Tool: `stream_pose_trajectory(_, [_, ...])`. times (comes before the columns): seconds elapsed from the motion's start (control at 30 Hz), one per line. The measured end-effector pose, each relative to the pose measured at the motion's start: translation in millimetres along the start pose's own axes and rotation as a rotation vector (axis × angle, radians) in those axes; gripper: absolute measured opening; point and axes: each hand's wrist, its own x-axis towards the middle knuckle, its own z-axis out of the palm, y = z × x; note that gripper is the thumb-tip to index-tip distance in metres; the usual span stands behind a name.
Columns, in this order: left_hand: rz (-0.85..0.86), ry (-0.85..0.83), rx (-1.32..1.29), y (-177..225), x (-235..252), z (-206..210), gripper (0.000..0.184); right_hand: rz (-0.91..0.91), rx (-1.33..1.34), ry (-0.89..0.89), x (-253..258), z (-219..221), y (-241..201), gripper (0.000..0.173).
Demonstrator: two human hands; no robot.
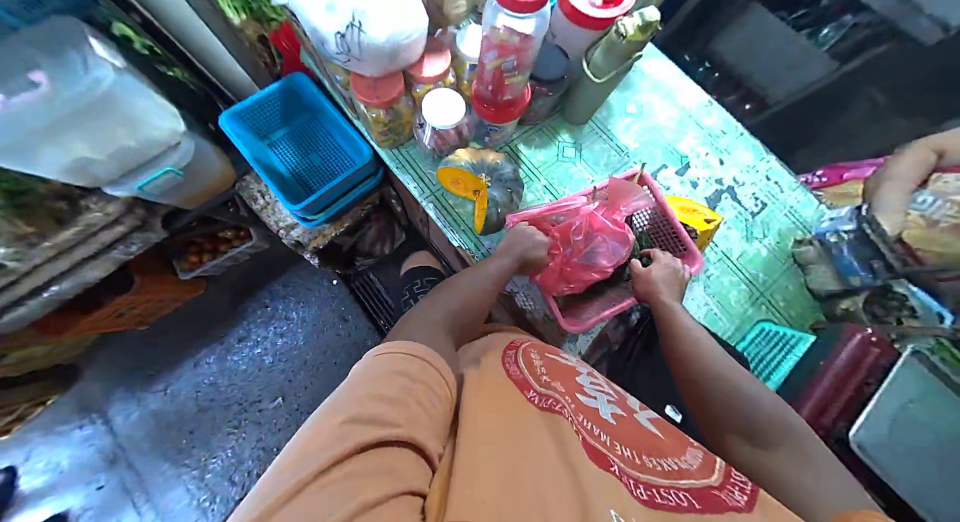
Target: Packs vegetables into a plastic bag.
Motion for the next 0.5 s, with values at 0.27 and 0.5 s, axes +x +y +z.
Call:
stream_pose_trajectory(0.27, [0.082,0.078,0.029,-12,8,14,0.028,0.053,0.096,-0.006,-43,17,-5,0.039])
stream_pose_trajectory(0.5, [0.105,0.054,0.057,-11,23,3,0.023,0.109,0.134,-0.007,-48,23,5,0.04])
